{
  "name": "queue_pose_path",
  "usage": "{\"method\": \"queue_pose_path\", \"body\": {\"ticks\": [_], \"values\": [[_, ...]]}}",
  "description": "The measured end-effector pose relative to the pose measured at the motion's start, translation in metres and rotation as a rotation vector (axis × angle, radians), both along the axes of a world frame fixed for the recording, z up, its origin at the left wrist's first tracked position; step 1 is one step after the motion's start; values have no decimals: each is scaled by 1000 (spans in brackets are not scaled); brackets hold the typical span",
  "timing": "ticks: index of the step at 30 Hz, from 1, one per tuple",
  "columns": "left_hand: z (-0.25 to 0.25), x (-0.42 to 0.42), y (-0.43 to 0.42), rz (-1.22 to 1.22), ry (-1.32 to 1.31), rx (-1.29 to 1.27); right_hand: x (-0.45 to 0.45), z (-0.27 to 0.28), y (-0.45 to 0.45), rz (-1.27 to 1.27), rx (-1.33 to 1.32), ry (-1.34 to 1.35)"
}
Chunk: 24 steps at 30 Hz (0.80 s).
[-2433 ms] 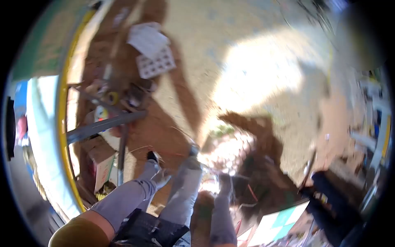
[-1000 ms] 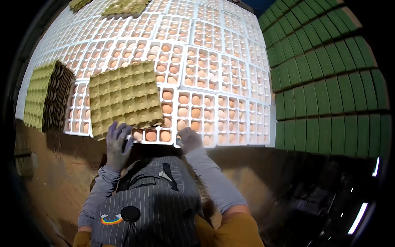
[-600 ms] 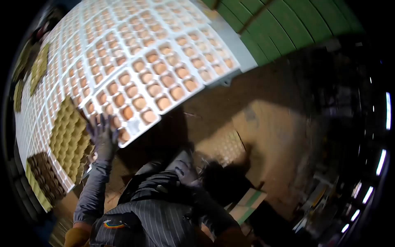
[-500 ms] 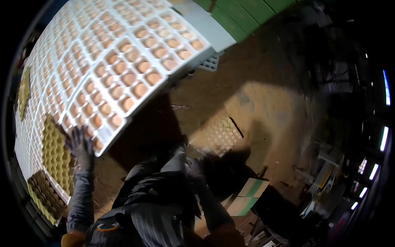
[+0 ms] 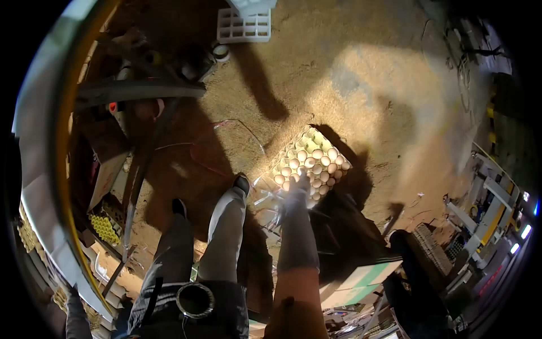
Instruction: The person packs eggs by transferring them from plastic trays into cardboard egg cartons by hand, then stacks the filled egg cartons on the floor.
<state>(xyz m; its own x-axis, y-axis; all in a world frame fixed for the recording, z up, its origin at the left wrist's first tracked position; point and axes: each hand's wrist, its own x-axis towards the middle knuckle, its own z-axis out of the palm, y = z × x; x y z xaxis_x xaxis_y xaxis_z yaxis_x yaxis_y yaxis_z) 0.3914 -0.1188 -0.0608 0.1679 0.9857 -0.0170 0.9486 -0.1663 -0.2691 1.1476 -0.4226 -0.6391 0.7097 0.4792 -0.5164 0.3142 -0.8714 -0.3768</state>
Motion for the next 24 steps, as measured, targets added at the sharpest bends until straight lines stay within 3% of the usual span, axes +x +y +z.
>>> {"method": "queue_pose_path", "body": {"ticks": [1,2,3,4,6,9,10,13,14,17,19,24], "values": [[1,0,0,0,15,-3,9,32,42,-29,-310,189],[5,2,4,-2,30,-1,14,-9,24,12,153,-80],[9,4,7,-4,42,-7,25,-8,49,40,-168,-11],[13,5,10,-7,61,-9,37,-13,61,96,-264,-13],[17,9,14,-7,87,-19,41,0,81,127,-328,-63],[22,8,18,2,114,-34,39,-38,101,55,-483,-29],[23,6,19,4,126,-36,30,-34,105,67,-473,-170],[27,0,23,19,146,-45,21,-12,125,-80,-586,-145],[29,-3,22,23,153,-44,16,-26,110,-168,-377,-249],[28,-8,23,33,160,-28,24,0,134,-672,-349,5],[24,-8,24,38,153,-22,28,-27,125,-661,-387,-78],[24,-19,18,59,140,-14,9,-30,86,-1043,437,395]]}}
